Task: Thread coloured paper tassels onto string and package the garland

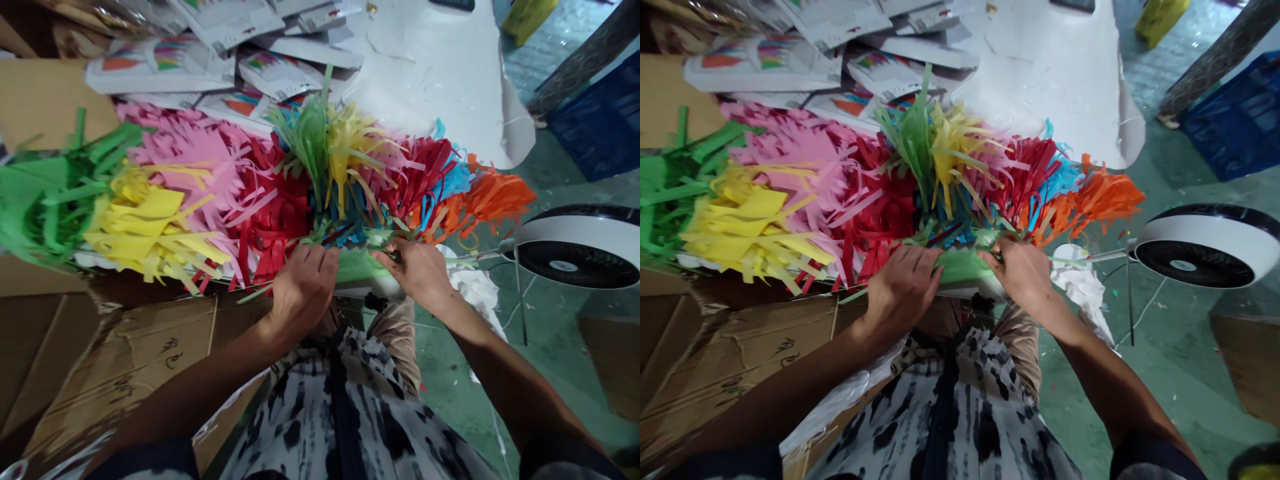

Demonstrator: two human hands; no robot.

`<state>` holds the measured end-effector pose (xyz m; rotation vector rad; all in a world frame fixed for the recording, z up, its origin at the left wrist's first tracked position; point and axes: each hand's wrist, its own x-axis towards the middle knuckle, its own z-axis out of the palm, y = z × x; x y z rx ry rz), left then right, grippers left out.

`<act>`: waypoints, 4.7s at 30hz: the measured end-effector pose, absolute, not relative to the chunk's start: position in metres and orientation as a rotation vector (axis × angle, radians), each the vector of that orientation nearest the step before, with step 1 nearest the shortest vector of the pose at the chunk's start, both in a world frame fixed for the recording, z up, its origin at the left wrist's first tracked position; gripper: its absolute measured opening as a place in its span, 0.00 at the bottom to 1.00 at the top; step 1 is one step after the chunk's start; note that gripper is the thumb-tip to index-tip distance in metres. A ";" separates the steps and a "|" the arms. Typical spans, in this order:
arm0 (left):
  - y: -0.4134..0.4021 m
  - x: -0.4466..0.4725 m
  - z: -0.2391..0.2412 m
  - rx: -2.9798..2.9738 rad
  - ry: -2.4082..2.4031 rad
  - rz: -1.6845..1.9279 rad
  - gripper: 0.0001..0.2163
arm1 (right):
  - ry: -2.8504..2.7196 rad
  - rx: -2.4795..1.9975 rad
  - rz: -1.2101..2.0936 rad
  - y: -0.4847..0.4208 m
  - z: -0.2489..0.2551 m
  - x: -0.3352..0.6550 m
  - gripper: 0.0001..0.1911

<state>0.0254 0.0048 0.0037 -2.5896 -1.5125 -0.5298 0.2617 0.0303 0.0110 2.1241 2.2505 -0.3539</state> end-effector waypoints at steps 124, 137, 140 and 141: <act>-0.022 0.015 -0.004 -2.962 -1.037 -0.729 0.13 | 3.045 1.743 0.249 -0.046 0.003 0.275 0.09; -0.008 0.031 -0.005 -2.739 -0.917 -0.807 0.08 | 3.165 1.521 0.388 -0.024 -0.006 0.278 0.08; -0.003 0.043 -0.017 -2.769 -1.008 -0.698 0.09 | 3.139 1.593 0.310 -0.026 0.000 0.277 0.07; -0.002 0.043 -0.019 -2.775 -1.032 -0.691 0.09 | 3.127 1.613 0.282 -0.026 0.003 0.276 0.06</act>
